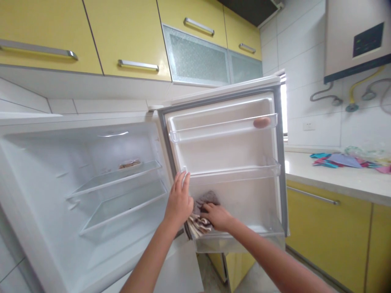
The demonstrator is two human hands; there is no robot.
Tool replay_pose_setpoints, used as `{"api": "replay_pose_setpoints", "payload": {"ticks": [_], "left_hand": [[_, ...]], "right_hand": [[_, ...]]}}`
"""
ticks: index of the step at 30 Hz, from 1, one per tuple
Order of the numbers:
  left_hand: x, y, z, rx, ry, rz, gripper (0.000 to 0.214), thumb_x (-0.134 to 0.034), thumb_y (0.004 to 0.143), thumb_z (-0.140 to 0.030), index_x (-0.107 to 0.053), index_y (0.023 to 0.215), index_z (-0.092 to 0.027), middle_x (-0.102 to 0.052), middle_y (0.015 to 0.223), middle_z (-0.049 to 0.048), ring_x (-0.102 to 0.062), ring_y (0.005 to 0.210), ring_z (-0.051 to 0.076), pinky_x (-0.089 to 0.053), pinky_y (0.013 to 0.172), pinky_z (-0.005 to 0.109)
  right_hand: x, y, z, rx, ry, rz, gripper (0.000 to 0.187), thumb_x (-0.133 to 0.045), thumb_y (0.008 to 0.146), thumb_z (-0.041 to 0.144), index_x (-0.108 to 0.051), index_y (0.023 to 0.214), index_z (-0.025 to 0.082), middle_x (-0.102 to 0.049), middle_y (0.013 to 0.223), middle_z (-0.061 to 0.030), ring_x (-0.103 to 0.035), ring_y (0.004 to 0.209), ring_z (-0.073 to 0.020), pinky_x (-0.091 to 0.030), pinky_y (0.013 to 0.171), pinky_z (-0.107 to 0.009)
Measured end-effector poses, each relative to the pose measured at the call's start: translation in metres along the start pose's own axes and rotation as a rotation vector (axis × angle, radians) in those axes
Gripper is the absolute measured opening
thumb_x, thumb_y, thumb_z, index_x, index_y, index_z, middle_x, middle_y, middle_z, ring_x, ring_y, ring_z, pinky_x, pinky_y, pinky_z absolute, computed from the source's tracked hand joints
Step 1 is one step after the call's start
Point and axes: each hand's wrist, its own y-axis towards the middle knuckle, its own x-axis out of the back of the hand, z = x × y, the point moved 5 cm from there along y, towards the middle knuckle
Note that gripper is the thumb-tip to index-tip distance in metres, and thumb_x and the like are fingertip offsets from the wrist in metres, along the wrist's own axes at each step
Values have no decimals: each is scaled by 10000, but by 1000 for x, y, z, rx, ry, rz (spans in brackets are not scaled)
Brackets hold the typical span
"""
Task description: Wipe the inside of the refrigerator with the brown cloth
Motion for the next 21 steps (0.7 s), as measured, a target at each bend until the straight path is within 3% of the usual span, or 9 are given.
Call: {"api": "replay_pose_setpoints", "payload": {"ticks": [3,5,8,11,16,19,21], "left_hand": [[0,-1,0,6,-1,-6,859,-442,752,16,-217,1559,-175,-353,1576,193,-238,1535,342,-325,1236,592],[0,-2,1,7,-5,-9,866,-440,753,20,-211,1562,-185,-358,1573,189,-244,1532,344,-333,1231,596],[0,-2,2,2,-14,-12,883,-438,750,24,-204,1568,-210,-369,1570,174,-247,1533,343,-344,1224,600],[0,-2,3,0,-10,0,874,-436,754,22,-208,1569,-196,-367,1573,181,-236,1538,339,-342,1227,592],[-1,-2,4,-5,25,10,868,-431,757,25,-205,1568,-190,-358,1575,187,-243,1534,339,-338,1228,591],[-1,-1,4,-11,48,14,849,-426,765,20,-211,1563,-172,-355,1573,199,-256,1528,339,-345,1226,579],[0,-1,5,-20,54,19,858,-426,767,20,-199,1568,-188,-354,1576,193,-270,1523,339,-358,1218,581]], "right_hand": [[-2,-29,-20,193,-62,116,94,-691,791,205,-738,766,282,-708,921,5,-562,975,-164,-406,831,-281],[-3,-49,-34,254,-110,156,167,-724,745,165,-682,602,240,-702,786,5,-554,913,-158,-378,830,-285],[5,-77,-57,280,-172,165,216,-727,711,134,-640,535,223,-703,736,-2,-541,865,-162,-352,812,-294],[30,-106,-83,252,-224,143,213,-704,715,115,-645,540,223,-696,714,-12,-536,839,-172,-340,823,-312],[91,-143,-120,92,-303,67,185,-665,792,133,-682,634,228,-704,773,-29,-549,918,-208,-328,846,-360],[120,-152,-128,-43,-357,-13,144,-631,848,153,-725,804,254,-721,861,-33,-557,972,-225,-344,840,-372],[131,-154,-129,-117,-386,-74,226,-593,868,135,-728,992,268,-735,991,-44,-558,1017,-238,-364,843,-379]]}}
